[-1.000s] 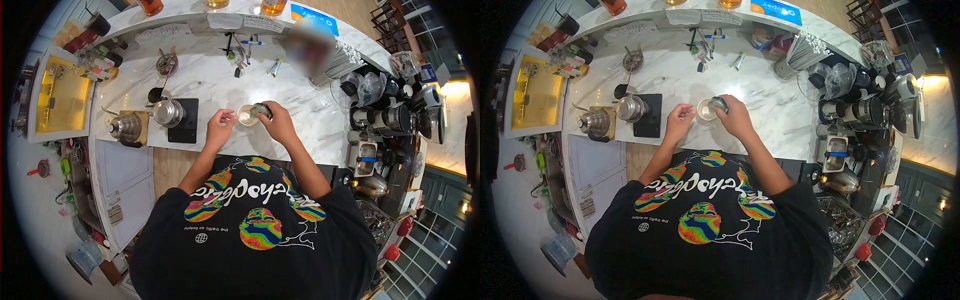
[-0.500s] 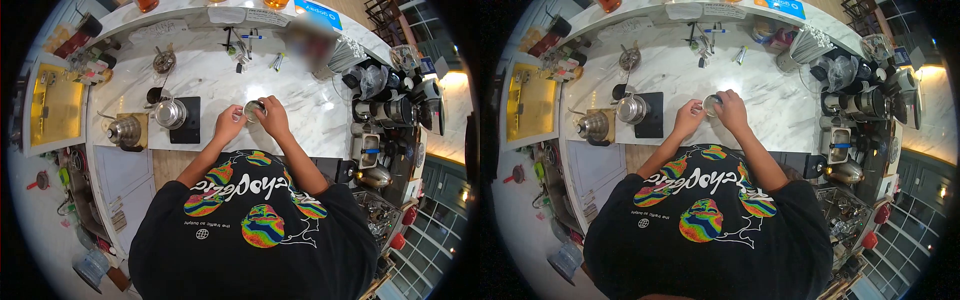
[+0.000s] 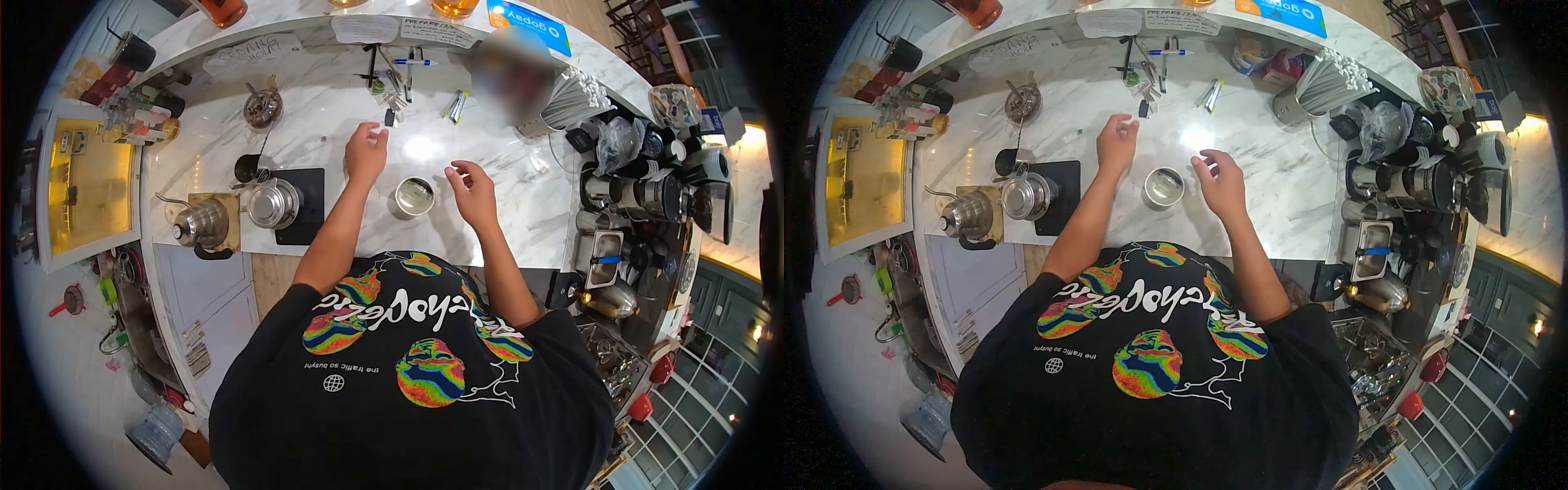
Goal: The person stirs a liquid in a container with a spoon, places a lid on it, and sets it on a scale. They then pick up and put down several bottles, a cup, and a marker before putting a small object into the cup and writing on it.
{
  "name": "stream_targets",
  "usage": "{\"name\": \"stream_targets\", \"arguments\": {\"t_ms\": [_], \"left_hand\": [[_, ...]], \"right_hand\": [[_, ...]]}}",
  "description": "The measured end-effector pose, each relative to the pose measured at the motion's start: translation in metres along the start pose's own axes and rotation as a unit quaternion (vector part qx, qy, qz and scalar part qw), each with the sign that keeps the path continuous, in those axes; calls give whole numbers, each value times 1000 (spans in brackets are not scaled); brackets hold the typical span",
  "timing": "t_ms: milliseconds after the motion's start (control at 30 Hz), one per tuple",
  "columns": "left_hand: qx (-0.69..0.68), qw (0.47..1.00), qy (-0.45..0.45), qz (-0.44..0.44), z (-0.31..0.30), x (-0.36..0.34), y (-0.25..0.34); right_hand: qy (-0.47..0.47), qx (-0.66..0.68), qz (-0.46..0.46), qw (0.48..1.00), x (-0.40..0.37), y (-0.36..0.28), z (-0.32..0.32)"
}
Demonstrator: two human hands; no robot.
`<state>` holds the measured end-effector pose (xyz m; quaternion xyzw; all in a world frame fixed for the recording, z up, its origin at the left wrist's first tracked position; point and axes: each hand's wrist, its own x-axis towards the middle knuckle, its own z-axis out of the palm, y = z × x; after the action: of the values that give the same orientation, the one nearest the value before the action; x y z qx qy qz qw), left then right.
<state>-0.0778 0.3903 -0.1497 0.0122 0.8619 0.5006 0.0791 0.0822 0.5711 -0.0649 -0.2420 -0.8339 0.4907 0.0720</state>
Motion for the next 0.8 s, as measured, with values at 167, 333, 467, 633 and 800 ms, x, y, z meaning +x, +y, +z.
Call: {"name": "stream_targets", "arguments": {"t_ms": [167, 333, 467, 633, 800], "left_hand": [[89, 990, 71, 89, 25, 47, 9], [307, 921, -27, 239, 18, 47, 36], [315, 917, -34, 243, 32, 52, 23], [303, 923, -18, 238, 37, 49, 31], [251, 943, -29, 215, 30, 39, 29]], "right_hand": [[-13, 30, 19, 999, 18, 14, -2], [-15, 65, 50, 997, 38, 30, -1], [-15, 43, 51, 998, 63, 39, 4], [-16, -25, -17, 999, 132, 37, 11], [-19, -123, -47, 991, 192, 22, 26]]}}
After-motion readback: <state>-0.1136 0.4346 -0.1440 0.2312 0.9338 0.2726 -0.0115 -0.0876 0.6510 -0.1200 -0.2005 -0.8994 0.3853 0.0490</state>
